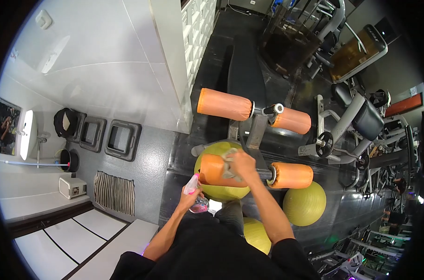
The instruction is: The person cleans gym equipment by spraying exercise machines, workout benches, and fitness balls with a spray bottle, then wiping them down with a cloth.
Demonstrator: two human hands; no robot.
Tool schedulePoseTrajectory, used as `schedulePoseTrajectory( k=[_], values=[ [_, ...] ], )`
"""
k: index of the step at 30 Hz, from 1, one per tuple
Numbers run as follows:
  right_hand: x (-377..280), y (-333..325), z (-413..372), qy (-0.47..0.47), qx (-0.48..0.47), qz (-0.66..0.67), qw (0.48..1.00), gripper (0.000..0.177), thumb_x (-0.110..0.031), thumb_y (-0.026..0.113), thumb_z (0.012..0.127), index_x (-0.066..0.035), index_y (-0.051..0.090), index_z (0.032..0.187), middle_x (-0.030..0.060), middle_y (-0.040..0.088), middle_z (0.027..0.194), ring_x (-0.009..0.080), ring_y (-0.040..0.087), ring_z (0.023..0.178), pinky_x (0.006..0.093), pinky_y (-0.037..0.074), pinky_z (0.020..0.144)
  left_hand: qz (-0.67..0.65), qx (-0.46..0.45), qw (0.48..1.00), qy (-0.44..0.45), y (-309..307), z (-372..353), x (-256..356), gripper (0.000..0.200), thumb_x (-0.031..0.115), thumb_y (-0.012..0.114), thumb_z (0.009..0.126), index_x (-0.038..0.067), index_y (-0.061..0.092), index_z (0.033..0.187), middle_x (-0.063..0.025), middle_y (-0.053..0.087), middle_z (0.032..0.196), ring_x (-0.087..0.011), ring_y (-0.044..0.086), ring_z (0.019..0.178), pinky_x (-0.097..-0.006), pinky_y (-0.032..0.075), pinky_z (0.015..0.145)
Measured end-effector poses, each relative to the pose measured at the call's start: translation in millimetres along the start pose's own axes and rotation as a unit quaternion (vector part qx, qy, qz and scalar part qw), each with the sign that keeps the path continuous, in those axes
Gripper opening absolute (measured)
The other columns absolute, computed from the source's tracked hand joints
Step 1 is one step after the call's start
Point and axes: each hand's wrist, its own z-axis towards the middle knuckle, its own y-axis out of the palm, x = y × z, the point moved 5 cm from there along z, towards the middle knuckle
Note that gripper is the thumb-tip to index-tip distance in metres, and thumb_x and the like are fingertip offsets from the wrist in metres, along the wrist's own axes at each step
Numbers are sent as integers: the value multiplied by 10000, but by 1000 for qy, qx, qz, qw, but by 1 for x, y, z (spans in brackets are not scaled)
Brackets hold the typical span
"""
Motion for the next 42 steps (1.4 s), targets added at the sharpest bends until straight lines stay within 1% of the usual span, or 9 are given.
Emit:
schedulePoseTrajectory(
  k=[6, 13, 16, 18, 23, 25, 29, 37, 42],
  values=[
    [12, 6, -86, -88, 172, 126, 973, 353, -51, 608, 749, -181, 701, 1063, 185, 566, 1018, 405, 594, 964, 468, 506, 847, -16, 24, 999, 19, -3, -2, 1, 200, -48, 578, 846, 16, 530, 1030, -47, 567, 771, -142, 633, 591, -280, 539, 584],
    [22, 52, -133, -22, 96, 162, 982, 430, -17, 604, 718, -176, 690, 1108, 186, 545, 1077, 394, 586, 986, 439, 502, 861, -27, 2, 999, 19, 0, 10, -1, 226, -57, 580, 838, 6, 533, 1049, -46, 567, 828, -145, 633, 594, -281, 540, 584],
    [25, 31, -130, 8, 191, 182, 964, 464, 5, 597, 706, -162, 684, 1129, 181, 548, 1069, 382, 582, 985, 421, 495, 863, 17, -3, 1000, 3, -5, 11, -7, 236, -51, 590, 832, 1, 536, 1056, -56, 567, 859, -151, 636, 595, -285, 534, 576],
    [28, 3, -116, 48, 335, 161, 927, 474, 14, 600, 698, -147, 682, 1136, 171, 555, 1068, 363, 582, 976, 414, 492, 851, 7, -7, 1000, -13, -3, 10, -6, 237, -44, 594, 830, 2, 539, 1056, -60, 570, 868, -155, 637, 595, -286, 528, 569],
    [-29, 31, -54, -112, 282, 64, 951, 464, -32, 630, 703, -158, 679, 1147, 159, 552, 1073, 344, 574, 1001, 429, 492, 836, -38, 0, 999, -3, -2, 7, -3, 233, -38, 590, 834, -3, 538, 1058, -58, 573, 891, -158, 642, 617, -289, 533, 574],
    [-68, 41, -41, -127, 177, 71, 973, 452, -47, 620, 717, -163, 678, 1150, 144, 553, 1072, 337, 585, 998, 446, 500, 829, -69, 6, 998, 0, -4, 7, -9, 229, -32, 591, 836, -5, 538, 1057, -59, 576, 901, -159, 644, 625, -291, 536, 576],
    [-80, 31, -31, -149, 157, 82, 973, 460, -59, 613, 719, -180, 674, 1159, 127, 553, 1084, 332, 604, 977, 451, 514, 813, -97, 16, 995, -6, -5, 11, -15, 214, -6, 604, 846, 2, 544, 1051, -70, 598, 907, -155, 646, 629, -299, 541, 589],
    [40, -14, -76, 29, 212, 25, 977, 448, -58, 622, 729, -183, 673, 1157, 130, 558, 1099, 352, 608, 970, 457, 515, 827, -61, -5, 998, -13, -11, 12, -22, 183, -7, 598, 847, 12, 560, 1025, -68, 610, 901, -152, 641, 592, -292, 536, 590],
    [44, -10, -60, 101, 248, 35, 963, 389, -48, 650, 728, -135, 693, 1105, 147, 589, 1040, 353, 604, 981, 453, 514, 820, -83, 23, 996, -17, -5, 9, -12, 176, -10, 598, 844, 18, 556, 1013, -64, 600, 841, -156, 644, 592, -292, 536, 589]
  ],
)
